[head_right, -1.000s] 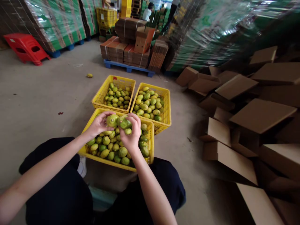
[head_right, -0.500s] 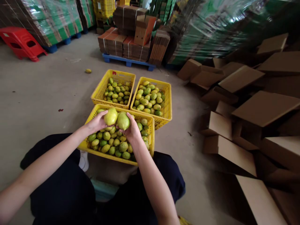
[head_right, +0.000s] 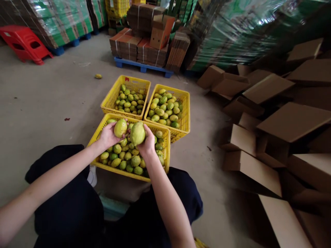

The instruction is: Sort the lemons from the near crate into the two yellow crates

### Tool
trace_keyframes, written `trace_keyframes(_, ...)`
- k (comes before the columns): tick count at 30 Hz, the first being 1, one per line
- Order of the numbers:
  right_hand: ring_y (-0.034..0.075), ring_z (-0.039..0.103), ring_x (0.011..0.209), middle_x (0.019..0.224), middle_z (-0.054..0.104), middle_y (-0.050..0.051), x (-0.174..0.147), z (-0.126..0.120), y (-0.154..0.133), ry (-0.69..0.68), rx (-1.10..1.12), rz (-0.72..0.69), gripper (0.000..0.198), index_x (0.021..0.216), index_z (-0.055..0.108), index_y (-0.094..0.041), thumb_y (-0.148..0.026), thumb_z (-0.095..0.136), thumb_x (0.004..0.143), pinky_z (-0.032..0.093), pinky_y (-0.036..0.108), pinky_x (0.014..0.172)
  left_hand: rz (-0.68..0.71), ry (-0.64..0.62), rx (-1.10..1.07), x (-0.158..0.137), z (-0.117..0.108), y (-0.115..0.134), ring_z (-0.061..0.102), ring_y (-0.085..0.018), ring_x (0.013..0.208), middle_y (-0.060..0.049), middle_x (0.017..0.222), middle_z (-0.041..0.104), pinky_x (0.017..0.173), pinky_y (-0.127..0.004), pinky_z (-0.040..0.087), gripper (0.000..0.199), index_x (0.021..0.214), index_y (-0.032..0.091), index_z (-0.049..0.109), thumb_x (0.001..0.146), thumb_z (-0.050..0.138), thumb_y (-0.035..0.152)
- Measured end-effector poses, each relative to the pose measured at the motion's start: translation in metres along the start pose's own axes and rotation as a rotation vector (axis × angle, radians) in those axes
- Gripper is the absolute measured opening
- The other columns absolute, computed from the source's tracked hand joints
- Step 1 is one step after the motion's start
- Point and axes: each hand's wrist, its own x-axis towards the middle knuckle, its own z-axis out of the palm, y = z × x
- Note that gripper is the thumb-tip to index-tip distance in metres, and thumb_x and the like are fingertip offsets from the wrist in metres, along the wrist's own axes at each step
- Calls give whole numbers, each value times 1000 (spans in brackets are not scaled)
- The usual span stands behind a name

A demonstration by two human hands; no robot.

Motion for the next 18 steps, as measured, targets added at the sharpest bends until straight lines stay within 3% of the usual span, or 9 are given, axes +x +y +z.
trace_keyframes(3, 29, 72, 83, 76, 73, 8, -1, 1, 0, -42, -31, 46, 29, 83, 67, -18, -45, 62, 75, 62, 42, 65, 36, 0, -5, 1, -1, -1, 69, -19, 70, -5, 84, 72, 50, -26, 52, 38, 124, 19, 63, 90, 48, 27)
trace_keyframes(9, 26, 72, 82, 73, 70, 2, -8, 3, -1, -39, -26, -9, 23, 86, 66, -21, -39, 68, 72, 63, 40, 67, 5, 73, 31, -2, -3, -1, 66, -15, 61, -2, 78, 70, 52, -24, 54, 23, 106, 18, 66, 88, 61, 31)
trace_keyframes(14, 27, 71, 80, 74, 71, 6, -8, 0, -2, -17, 18, 46, 28, 84, 66, -20, -45, 66, 72, 62, 39, 62, 3, 111, -10, 1, -5, -2, 69, -16, 63, -4, 70, 69, 63, -27, 59, 23, 95, 12, 67, 93, 49, 26)
trace_keyframes(18, 26, 71, 75, 74, 72, 6, -1, -6, 0, -26, -21, 55, 33, 83, 65, -21, -52, 65, 72, 60, 36, 57, -22, 91, -52, 3, -8, -4, 71, -18, 74, -4, 76, 70, 74, -32, 61, 26, 99, 15, 67, 97, 45, 28)
